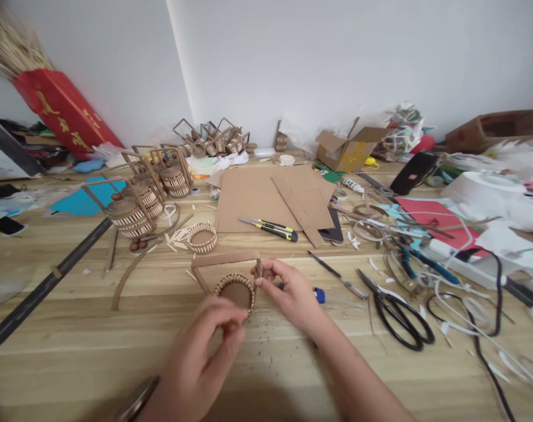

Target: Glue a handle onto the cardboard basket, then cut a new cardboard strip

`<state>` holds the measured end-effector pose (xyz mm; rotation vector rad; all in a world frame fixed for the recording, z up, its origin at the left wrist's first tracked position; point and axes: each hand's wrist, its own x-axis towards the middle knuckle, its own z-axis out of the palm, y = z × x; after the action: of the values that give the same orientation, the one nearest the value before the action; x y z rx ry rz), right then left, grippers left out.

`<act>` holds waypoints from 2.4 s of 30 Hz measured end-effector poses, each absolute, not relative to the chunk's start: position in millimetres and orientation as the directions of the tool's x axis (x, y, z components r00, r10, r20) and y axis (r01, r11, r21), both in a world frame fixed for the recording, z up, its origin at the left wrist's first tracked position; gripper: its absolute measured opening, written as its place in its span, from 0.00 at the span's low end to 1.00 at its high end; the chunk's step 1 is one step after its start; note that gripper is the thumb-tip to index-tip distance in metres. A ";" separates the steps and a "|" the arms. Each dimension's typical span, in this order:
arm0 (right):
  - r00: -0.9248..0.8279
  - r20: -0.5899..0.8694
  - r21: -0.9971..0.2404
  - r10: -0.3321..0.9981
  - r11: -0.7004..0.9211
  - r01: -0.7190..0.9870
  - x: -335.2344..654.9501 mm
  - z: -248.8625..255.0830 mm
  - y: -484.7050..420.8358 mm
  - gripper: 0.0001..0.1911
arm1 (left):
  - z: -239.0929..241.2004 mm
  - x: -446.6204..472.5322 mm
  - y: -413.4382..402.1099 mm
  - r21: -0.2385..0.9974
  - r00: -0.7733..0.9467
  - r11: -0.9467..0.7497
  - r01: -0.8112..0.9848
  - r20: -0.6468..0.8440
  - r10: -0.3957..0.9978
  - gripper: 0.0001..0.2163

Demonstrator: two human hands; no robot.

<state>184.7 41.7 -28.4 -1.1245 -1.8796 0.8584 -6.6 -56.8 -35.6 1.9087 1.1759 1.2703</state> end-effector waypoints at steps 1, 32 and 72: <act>-0.317 0.269 -0.837 0.909 0.384 0.390 183.7 -26.7 40.9 0.08 | -29.0 -1.7 -36.8 0.824 0.154 -0.449 0.346 0.422 0.893 0.09; -0.226 0.207 -0.752 0.952 0.302 0.586 201.4 -35.2 49.1 0.09 | -4.2 17.7 50.8 0.870 0.037 -0.372 0.325 0.381 0.924 0.08; 0.051 -0.292 -0.952 0.955 -0.285 -0.112 289.4 -32.3 -58.6 0.33 | -16.9 22.1 64.2 0.861 0.021 -0.367 0.351 0.385 0.923 0.09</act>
<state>289.4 -58.6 -32.3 -1.3713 -0.9289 1.4152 22.1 64.2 -16.9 1.7547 1.3002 1.3475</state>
